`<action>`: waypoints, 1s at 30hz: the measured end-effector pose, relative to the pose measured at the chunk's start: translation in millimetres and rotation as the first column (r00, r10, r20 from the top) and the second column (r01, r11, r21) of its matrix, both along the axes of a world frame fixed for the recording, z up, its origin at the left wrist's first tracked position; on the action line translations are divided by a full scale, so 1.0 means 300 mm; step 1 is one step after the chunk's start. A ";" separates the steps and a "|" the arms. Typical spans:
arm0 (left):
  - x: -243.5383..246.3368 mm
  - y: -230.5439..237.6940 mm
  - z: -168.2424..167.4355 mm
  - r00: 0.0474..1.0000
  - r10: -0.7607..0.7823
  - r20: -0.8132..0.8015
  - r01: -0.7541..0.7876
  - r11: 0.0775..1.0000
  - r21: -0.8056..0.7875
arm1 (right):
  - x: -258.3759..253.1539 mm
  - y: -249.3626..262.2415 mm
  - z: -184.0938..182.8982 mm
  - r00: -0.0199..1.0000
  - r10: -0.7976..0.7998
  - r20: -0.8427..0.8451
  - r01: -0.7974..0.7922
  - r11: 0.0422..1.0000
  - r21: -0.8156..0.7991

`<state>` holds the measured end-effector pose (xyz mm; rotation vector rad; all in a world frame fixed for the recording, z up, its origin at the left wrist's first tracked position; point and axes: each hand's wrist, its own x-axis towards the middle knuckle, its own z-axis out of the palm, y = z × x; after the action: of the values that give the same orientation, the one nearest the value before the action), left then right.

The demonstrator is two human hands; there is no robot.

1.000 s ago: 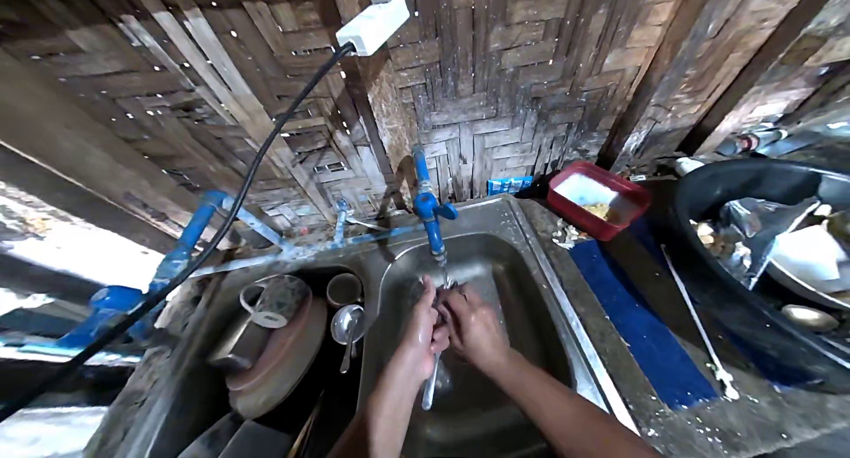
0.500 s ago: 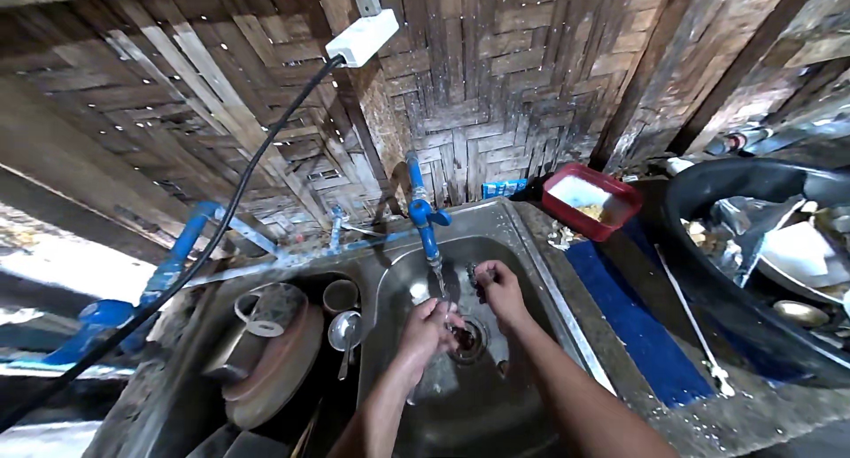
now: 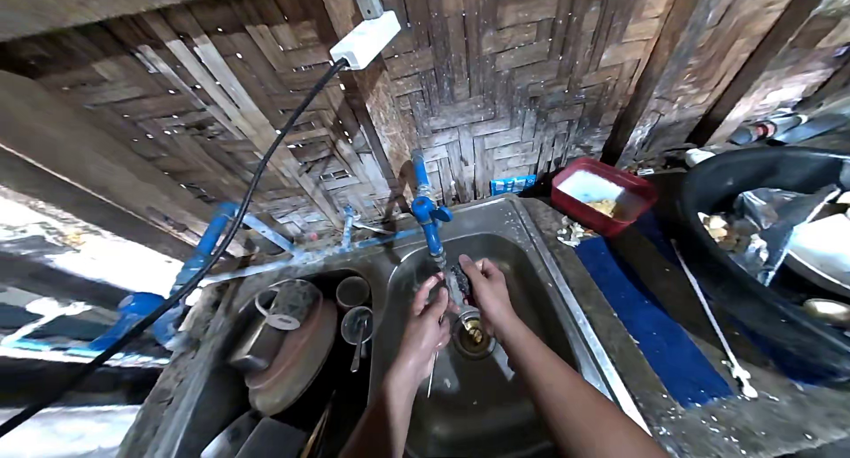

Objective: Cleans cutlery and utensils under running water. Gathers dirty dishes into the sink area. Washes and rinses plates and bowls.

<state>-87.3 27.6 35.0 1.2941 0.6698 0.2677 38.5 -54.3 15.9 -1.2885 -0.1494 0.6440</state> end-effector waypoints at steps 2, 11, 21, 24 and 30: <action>-0.004 0.000 0.012 1.000 0.012 -0.020 -0.012 1.000 0.005 | 0.002 0.003 0.013 0.985 0.028 0.171 -0.023 0.999 -0.035; -0.049 0.039 0.073 0.944 -0.330 -0.012 0.329 0.944 -0.028 | 0.017 0.027 0.064 0.497 0.063 0.866 0.254 0.943 -0.214; 0.008 -0.002 0.035 0.959 -0.259 -0.113 0.282 0.901 0.329 | 0.047 -0.011 0.017 0.270 0.120 0.955 0.287 0.937 -0.199; 0.013 0.018 0.024 0.964 -0.254 -0.078 0.265 0.905 0.332 | 0.011 -0.011 0.010 0.264 0.111 0.958 0.229 0.958 -0.174; -0.018 0.059 0.003 0.964 -0.257 -0.075 0.266 0.891 0.367 | -0.039 0.031 -0.028 0.304 0.141 0.942 0.235 0.948 -0.217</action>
<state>-92.9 45.3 36.0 1.7406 0.4677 0.1619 27.0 -44.9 7.6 -1.8681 -1.0579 -0.3077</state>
